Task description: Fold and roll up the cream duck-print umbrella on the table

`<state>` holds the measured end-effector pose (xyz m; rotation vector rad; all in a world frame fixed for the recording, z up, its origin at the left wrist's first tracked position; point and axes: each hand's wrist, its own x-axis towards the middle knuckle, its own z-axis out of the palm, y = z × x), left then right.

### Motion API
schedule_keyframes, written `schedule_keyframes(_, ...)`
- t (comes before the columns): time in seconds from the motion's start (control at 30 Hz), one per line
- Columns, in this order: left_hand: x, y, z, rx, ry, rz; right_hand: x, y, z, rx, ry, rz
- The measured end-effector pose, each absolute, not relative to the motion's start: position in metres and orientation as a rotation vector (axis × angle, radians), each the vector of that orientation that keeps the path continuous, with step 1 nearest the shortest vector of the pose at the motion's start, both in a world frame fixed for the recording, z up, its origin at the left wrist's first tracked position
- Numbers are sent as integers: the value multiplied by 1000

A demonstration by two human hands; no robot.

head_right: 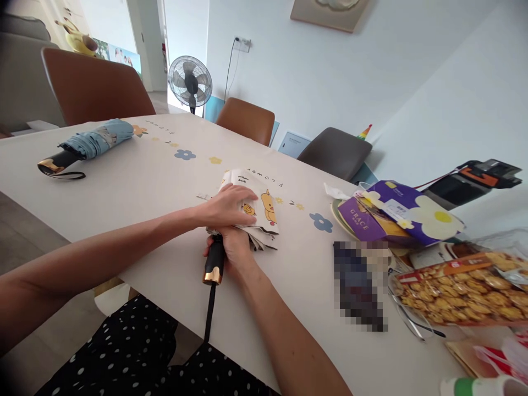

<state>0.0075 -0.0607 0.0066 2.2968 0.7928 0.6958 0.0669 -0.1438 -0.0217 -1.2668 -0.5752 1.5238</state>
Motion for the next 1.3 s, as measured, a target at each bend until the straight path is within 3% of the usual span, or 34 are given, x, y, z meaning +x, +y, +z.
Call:
schedule_keyframes(0.23,16,-60,8,2602,541,396,67,-146,-23,-1198,-633,1451)
schedule_keyframes(0.57,57,-78,10,2662,635,770,68,-148,-25,-1267,-683,1484)
schedule_keyframes(0.97,-3,-53,36,1855,1070,1303,70,-145,-23,-1292,-575,1549)
schedule_keyframes(1.3,-72,-43,8,1440,1090,1205,72,-144,-18,-1167,-571,1536)
